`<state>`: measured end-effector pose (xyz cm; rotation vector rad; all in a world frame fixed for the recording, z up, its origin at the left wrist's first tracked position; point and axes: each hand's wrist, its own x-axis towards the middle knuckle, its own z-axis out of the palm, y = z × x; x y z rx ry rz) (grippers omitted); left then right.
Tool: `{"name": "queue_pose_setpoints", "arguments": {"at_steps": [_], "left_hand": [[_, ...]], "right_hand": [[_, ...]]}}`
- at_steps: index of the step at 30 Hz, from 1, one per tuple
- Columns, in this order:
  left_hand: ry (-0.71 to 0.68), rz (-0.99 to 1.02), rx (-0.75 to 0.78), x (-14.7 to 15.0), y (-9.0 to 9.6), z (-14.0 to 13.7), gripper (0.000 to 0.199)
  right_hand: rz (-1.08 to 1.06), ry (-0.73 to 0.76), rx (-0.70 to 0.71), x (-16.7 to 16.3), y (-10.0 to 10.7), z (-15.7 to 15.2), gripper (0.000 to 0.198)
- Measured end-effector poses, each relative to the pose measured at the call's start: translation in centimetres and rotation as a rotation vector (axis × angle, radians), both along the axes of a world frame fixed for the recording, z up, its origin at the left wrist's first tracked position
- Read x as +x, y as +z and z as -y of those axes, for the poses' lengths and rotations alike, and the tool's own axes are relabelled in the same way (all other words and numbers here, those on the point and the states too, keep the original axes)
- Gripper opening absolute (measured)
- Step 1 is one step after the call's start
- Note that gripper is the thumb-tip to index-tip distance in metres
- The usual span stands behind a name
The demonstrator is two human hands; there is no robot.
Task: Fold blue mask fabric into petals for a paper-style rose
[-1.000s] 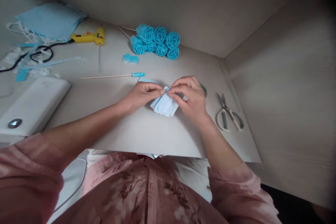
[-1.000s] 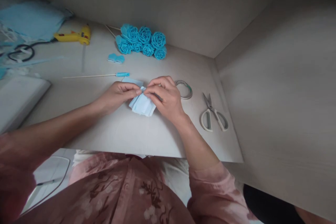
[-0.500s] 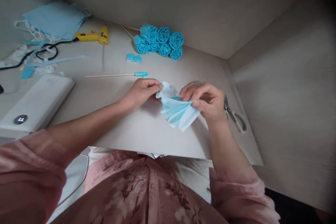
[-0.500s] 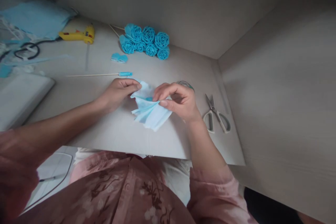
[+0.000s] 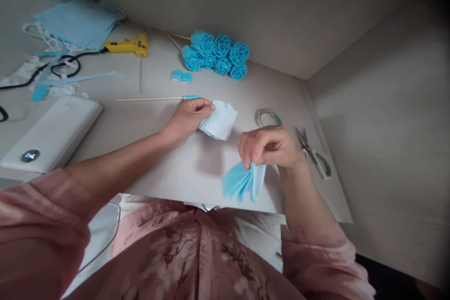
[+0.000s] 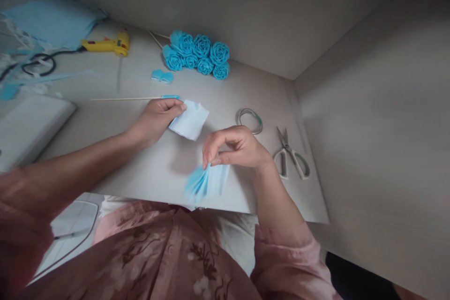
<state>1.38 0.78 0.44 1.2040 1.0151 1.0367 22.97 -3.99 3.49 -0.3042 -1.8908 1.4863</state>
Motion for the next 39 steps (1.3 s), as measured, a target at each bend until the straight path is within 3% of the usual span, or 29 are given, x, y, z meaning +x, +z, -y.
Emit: {"name": "queue_pose_setpoints", "arguments": {"at_steps": [2,4,7,11,14,20,23,30,36,39], "left_hand": [[0.002,0.004,-0.017,-0.1,-0.1,-0.2,0.019],[-0.015,-0.015,-0.005,-0.1,-0.1,-0.1,0.020],[-0.054,-0.076,0.068,-0.1,0.0,0.2,0.022],[-0.087,-0.177,0.180,0.0,-0.1,0.4,0.023],[-0.100,-0.220,0.237,0.0,-0.2,0.4,0.023],[-0.149,-0.248,0.316,0.1,-0.2,0.7,0.027],[-0.151,-0.268,0.341,0.2,-0.3,0.7,0.029],[-0.106,-0.301,0.322,-0.1,-0.3,0.5,0.024],[-0.115,-0.314,0.339,-0.1,-0.4,0.5,0.022],[-0.095,-0.342,0.353,-0.2,-0.7,0.3,0.022]], "right_hand": [[0.015,0.050,-0.013,0.1,0.2,0.1,0.007],[0.038,-0.004,-0.021,0.1,0.2,0.2,0.009],[0.111,-0.232,-0.023,-0.1,-0.2,0.2,0.018],[0.244,-0.566,0.065,-0.5,-0.7,0.1,0.015],[0.316,-0.692,0.146,-0.8,-0.7,0.0,0.011],[0.332,-0.702,0.391,-1.6,-0.4,-0.5,0.004],[0.339,-0.731,0.417,-1.5,-0.3,-0.6,0.003],[0.077,-0.451,0.161,-0.3,-0.3,-0.1,0.007],[0.184,-0.415,0.065,-0.1,-0.4,0.0,0.008],[0.141,-0.274,0.017,0.2,-0.2,0.1,0.010]]}}
